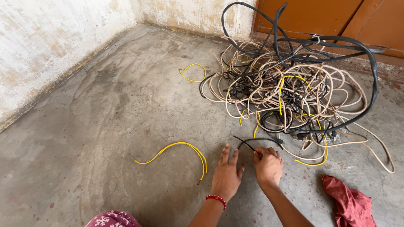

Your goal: The person sits on the floor and sorts a tangled pile of cables by color. They separate white, yellow, and black cables into distinct groups, then tie a black cable with a small string.

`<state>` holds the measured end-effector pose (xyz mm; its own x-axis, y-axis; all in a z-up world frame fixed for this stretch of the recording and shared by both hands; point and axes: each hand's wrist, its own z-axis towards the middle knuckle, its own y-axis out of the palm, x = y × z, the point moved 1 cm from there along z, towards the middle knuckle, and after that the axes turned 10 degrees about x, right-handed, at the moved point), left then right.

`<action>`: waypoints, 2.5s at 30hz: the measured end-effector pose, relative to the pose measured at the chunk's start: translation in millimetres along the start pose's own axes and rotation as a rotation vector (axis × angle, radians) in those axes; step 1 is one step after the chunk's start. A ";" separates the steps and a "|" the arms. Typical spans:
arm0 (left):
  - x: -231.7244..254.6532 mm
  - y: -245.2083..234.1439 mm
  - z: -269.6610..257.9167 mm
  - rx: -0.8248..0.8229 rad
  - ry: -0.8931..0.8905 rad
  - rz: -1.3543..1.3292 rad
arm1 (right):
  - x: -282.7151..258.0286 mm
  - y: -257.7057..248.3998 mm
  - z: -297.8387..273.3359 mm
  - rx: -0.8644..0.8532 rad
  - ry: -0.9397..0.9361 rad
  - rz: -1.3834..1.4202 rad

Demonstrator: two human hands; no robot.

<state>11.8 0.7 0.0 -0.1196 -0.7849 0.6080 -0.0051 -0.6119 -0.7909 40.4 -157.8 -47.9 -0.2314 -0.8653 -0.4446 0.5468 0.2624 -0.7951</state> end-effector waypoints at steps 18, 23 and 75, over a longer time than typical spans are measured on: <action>-81.4 -106.6 33.2 0.264 -0.068 0.063 | -120.7 19.1 7.4 -0.058 -0.104 0.259; -112.5 -117.1 36.5 0.287 -0.015 0.128 | -158.8 40.2 7.0 -0.071 -0.170 0.295; -225.9 -134.6 118.4 0.286 -0.093 0.323 | -283.2 169.2 52.7 -0.130 -0.503 0.269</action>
<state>157.0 248.8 -22.8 0.0198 -0.9379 0.3463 0.2944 -0.3255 -0.8985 240.8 109.2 -34.8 0.3297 -0.8491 -0.4127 0.4227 0.5236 -0.7397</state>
